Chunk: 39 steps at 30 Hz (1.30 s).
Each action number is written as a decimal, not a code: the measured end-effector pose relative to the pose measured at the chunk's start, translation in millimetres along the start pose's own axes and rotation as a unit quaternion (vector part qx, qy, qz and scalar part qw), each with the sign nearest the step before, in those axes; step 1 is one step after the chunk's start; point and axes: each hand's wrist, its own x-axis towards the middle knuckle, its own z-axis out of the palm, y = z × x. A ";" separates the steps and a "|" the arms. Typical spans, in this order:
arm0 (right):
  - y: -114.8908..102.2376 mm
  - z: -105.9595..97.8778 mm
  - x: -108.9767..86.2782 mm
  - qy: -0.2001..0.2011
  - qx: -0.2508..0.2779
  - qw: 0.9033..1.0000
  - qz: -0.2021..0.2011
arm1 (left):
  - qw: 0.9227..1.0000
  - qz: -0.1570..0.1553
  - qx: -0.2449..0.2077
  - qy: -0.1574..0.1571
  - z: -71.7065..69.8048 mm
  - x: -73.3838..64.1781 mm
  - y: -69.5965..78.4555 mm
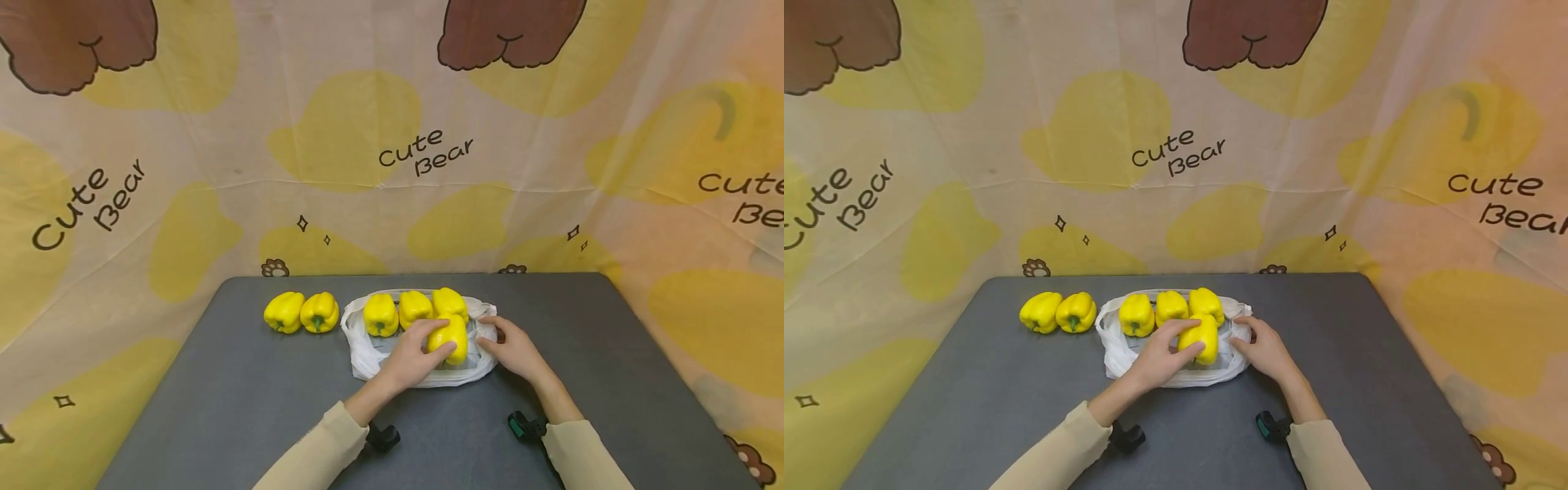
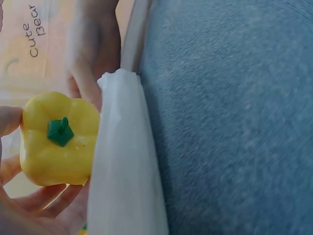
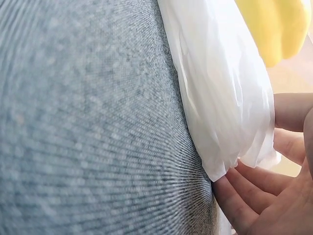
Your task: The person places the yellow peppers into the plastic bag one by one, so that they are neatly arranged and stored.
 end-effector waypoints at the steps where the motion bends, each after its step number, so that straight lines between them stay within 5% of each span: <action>1: 0.5 0.1 0.0 0.000 -0.001 1.000 -0.001 | 1.000 -0.003 0.001 -0.003 1.4 -0.2 -0.1; 39: 2.4 -1.1 1.0 0.000 0.002 1.000 0.006 | 0.995 -0.081 0.041 -0.031 27.8 2.0 2.5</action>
